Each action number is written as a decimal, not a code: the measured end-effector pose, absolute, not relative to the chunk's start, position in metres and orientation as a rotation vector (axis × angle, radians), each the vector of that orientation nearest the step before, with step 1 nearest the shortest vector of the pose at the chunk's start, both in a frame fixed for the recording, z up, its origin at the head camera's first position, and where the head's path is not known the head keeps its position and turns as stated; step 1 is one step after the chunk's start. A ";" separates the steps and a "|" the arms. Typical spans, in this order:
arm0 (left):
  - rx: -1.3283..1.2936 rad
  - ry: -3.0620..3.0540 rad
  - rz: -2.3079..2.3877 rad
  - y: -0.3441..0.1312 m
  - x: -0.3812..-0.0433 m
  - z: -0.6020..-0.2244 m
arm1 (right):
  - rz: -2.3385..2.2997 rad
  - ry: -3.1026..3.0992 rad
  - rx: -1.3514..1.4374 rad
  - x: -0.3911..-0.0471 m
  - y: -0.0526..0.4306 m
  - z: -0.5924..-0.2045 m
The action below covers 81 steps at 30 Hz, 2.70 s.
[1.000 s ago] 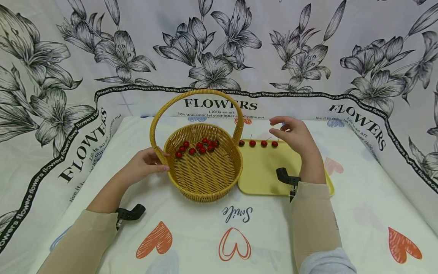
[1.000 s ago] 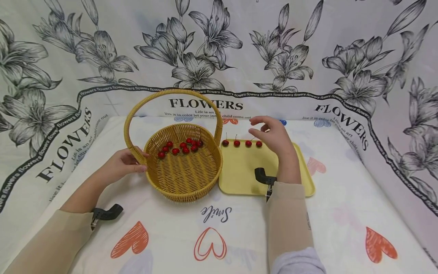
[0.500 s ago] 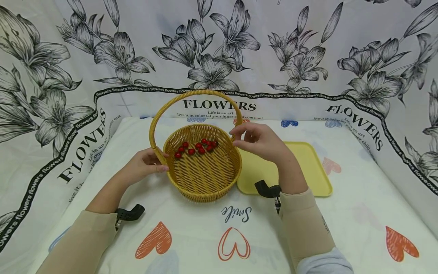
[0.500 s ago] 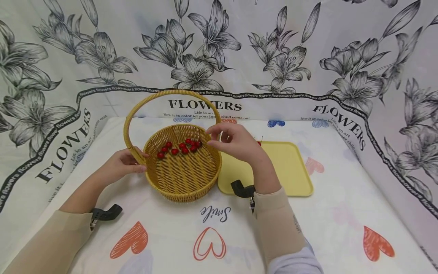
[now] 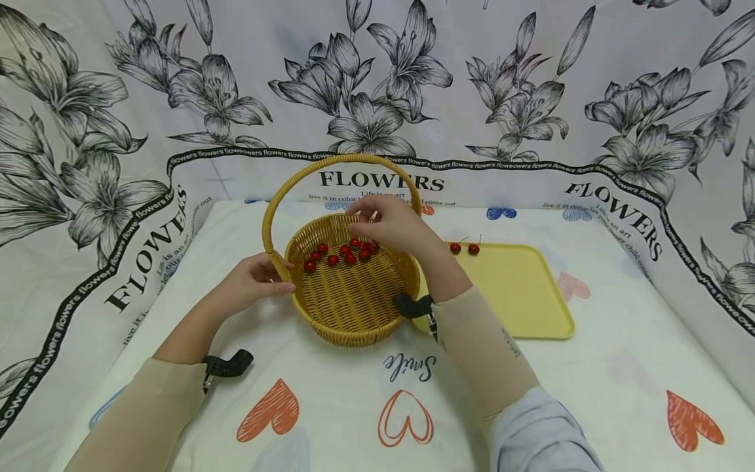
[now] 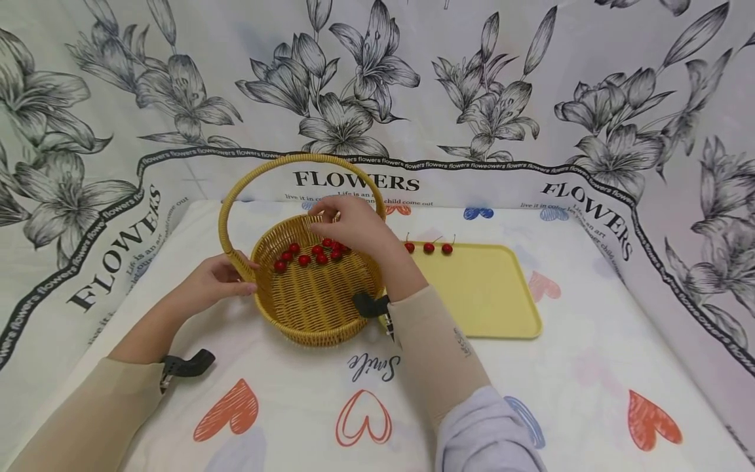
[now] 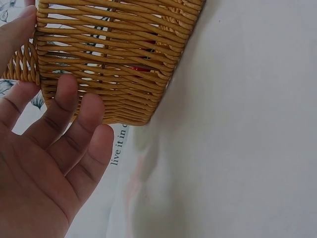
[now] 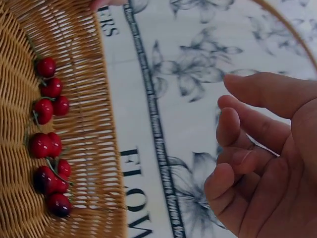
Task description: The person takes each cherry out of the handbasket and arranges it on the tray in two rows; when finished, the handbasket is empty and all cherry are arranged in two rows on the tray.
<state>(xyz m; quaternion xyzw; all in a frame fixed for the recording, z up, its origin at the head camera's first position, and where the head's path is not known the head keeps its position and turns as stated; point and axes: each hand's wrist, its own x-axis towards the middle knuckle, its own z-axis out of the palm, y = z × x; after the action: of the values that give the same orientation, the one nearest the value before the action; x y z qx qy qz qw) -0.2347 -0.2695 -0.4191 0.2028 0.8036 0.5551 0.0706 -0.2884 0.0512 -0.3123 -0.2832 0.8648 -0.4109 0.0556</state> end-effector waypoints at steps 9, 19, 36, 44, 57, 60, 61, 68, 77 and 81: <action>0.596 2.403 1.673 -0.269 -0.234 -0.418 | -0.918 2.540 -0.829 -0.325 -0.007 -0.331; 0.584 2.428 1.661 -0.270 -0.235 -0.419 | -0.385 2.535 -1.017 -0.320 -0.058 -0.360; 0.578 2.449 1.639 -0.269 -0.236 -0.420 | -0.100 2.680 -1.057 -0.318 -0.062 -0.373; 0.583 2.451 1.632 -0.269 -0.236 -0.420 | -0.072 2.649 -1.075 -0.306 -0.050 -0.354; 0.585 2.443 1.643 -0.272 -0.235 -0.419 | -0.525 2.719 -1.037 -0.261 0.028 -0.315; 0.598 2.442 1.650 -0.271 -0.235 -0.419 | -0.665 2.719 -0.991 -0.255 0.050 -0.320; 0.605 2.442 1.653 -0.271 -0.235 -0.419 | -0.697 2.723 -0.980 -0.253 0.057 -0.321; 0.595 2.448 1.660 -0.272 -0.234 -0.421 | -0.930 2.649 -0.868 -0.249 0.097 -0.329; 0.584 2.445 1.668 -0.273 -0.233 -0.421 | -1.048 2.599 -0.799 -0.257 0.140 -0.323; 0.586 2.450 1.655 -0.273 -0.233 -0.422 | -1.082 2.613 -0.741 -0.259 0.162 -0.321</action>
<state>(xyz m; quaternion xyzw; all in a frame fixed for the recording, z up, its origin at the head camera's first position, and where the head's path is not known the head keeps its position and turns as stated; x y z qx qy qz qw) -0.2334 -0.2729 -0.4222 0.1941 0.8112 0.5479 0.0640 -0.2586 0.1621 -0.3206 -0.2521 0.8884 -0.3678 0.1089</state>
